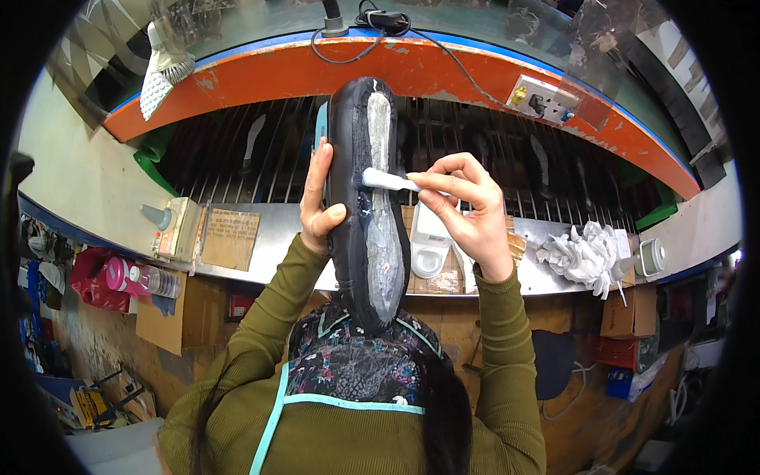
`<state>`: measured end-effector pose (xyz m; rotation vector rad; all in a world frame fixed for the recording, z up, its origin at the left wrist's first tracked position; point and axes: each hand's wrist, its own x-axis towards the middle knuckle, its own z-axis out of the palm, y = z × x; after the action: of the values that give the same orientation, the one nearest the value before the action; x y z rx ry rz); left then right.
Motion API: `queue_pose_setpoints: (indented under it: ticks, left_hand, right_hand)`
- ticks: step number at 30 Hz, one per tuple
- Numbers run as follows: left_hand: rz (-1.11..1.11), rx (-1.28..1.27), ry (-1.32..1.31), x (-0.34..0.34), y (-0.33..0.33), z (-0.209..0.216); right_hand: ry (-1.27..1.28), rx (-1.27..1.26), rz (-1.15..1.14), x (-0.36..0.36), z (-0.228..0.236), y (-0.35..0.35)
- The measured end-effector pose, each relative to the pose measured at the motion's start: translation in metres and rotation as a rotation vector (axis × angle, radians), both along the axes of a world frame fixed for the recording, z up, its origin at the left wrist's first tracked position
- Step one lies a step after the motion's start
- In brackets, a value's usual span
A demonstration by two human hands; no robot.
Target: The person scrubs a black shoe with a white brush, repeatedly applying a white substance to the upper and sole. The shoe is rotated and repositioned to access different areas while the person continues scrubbing.
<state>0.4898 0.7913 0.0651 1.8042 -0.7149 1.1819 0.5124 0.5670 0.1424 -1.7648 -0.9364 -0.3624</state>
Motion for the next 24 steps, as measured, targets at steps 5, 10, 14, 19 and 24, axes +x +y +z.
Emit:
queue_pose_setpoints:
  ticks: [5,10,14,19,24]
  left_hand:
    - [0.037,0.002,0.024,0.000,0.001,0.001]
    - [0.032,-0.026,0.039,0.002,0.006,0.002]
    - [0.017,-0.117,0.122,-0.002,0.017,-0.002]
    - [0.160,0.014,-0.055,-0.003,0.004,0.001]
    - [0.242,0.016,-0.104,-0.013,0.011,-0.004]
  right_hand:
    - [0.014,-0.045,0.045,-0.003,0.001,-0.004]
    - [0.039,-0.111,0.061,-0.006,0.005,-0.003]
    - [0.120,-0.113,0.206,-0.010,0.016,0.008]
    - [0.216,0.016,-0.125,-0.026,0.007,0.019]
    - [0.313,-0.041,0.192,-0.012,-0.012,0.002]
